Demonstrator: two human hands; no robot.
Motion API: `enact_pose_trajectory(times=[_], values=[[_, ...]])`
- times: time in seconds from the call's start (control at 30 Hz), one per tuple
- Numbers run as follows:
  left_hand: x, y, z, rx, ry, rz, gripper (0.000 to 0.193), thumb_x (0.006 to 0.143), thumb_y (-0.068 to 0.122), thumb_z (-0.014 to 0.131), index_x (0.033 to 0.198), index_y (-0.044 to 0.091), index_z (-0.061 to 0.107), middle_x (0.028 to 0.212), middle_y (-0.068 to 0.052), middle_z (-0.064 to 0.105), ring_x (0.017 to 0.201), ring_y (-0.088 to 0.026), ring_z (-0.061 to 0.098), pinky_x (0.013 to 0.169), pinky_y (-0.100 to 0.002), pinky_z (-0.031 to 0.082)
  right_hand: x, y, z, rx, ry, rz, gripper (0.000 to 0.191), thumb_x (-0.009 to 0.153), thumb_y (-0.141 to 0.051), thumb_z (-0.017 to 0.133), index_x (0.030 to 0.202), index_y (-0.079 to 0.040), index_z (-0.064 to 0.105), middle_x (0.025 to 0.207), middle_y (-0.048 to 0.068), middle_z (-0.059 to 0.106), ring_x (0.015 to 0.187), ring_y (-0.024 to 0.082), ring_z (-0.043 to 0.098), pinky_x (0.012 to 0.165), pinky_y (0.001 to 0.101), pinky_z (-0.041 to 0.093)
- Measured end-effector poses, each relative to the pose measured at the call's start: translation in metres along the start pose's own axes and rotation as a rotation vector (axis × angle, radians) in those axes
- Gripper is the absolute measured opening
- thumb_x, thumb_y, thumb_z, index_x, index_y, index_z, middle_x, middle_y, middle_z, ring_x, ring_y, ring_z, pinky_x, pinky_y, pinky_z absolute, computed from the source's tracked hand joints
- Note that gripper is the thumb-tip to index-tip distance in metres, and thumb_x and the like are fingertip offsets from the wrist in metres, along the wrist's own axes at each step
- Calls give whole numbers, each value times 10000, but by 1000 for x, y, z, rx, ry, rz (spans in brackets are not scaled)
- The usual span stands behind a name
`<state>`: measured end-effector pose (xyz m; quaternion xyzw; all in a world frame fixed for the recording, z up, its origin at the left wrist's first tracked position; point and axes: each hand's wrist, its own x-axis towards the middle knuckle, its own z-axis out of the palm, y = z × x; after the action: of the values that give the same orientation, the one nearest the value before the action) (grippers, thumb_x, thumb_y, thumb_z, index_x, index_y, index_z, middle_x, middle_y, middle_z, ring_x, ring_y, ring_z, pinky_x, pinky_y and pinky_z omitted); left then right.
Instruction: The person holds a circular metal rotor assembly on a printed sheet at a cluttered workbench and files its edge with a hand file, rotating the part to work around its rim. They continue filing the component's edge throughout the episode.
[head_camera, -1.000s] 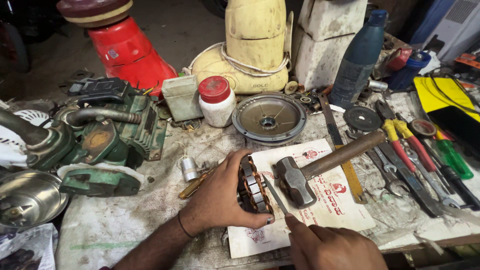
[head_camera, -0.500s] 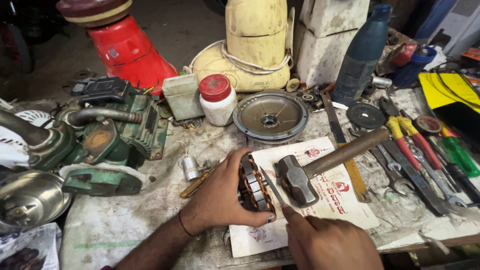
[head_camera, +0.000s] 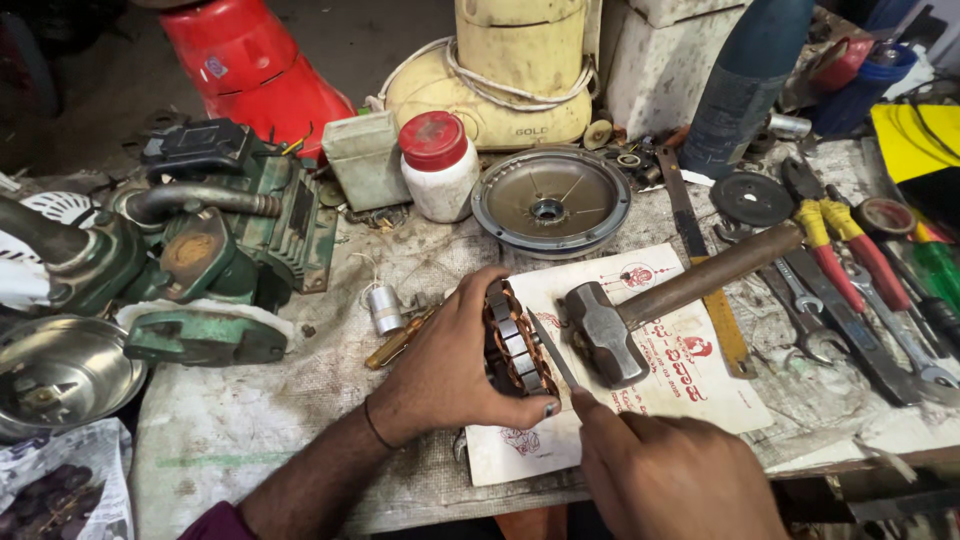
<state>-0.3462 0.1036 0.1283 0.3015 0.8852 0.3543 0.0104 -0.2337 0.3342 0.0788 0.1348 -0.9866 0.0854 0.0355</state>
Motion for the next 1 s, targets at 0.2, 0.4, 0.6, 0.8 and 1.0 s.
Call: enact_pose_trajectory(times=[0.2,0.4,0.6,0.8,1.0], values=[[0,0,-4,-9,-12,-13,1242,575,508,917,1515,-31,310,1382,-239,551,1309,-356,584,1115,-411,465,1,5,4,21,250,-145,458,829,-378,732,1249,-195,737,711,93,736,550,265,714,552,456,582],[4,6,-1,5,12,-1,1255,559,502,929,1501,-36,299,1390,-247,544,1311,-364,579,1111,-418,462,3,13,7,6,7,-12,519,872,-380,711,1361,-211,679,700,63,743,594,246,742,580,440,602],[3,13,-2,56,-28,-41,1281,548,491,945,1504,-41,279,1394,-269,512,1317,-388,544,1109,-428,439,-1,14,8,-16,9,-12,480,898,-391,698,1352,-235,685,666,70,728,583,237,737,602,438,608],[1,13,-6,4,-14,-49,1302,555,485,923,1524,-45,232,1350,-269,566,1285,-386,597,1112,-437,455,0,4,-8,-8,196,-109,444,866,-398,707,1261,-195,724,653,96,716,508,271,704,539,464,587],[1,12,-11,66,-26,-62,1288,591,535,928,1504,-27,214,1365,-300,535,1287,-415,590,1122,-449,451,7,2,-9,31,-56,16,450,921,-385,658,1335,-209,661,646,49,712,569,264,720,562,455,578]])
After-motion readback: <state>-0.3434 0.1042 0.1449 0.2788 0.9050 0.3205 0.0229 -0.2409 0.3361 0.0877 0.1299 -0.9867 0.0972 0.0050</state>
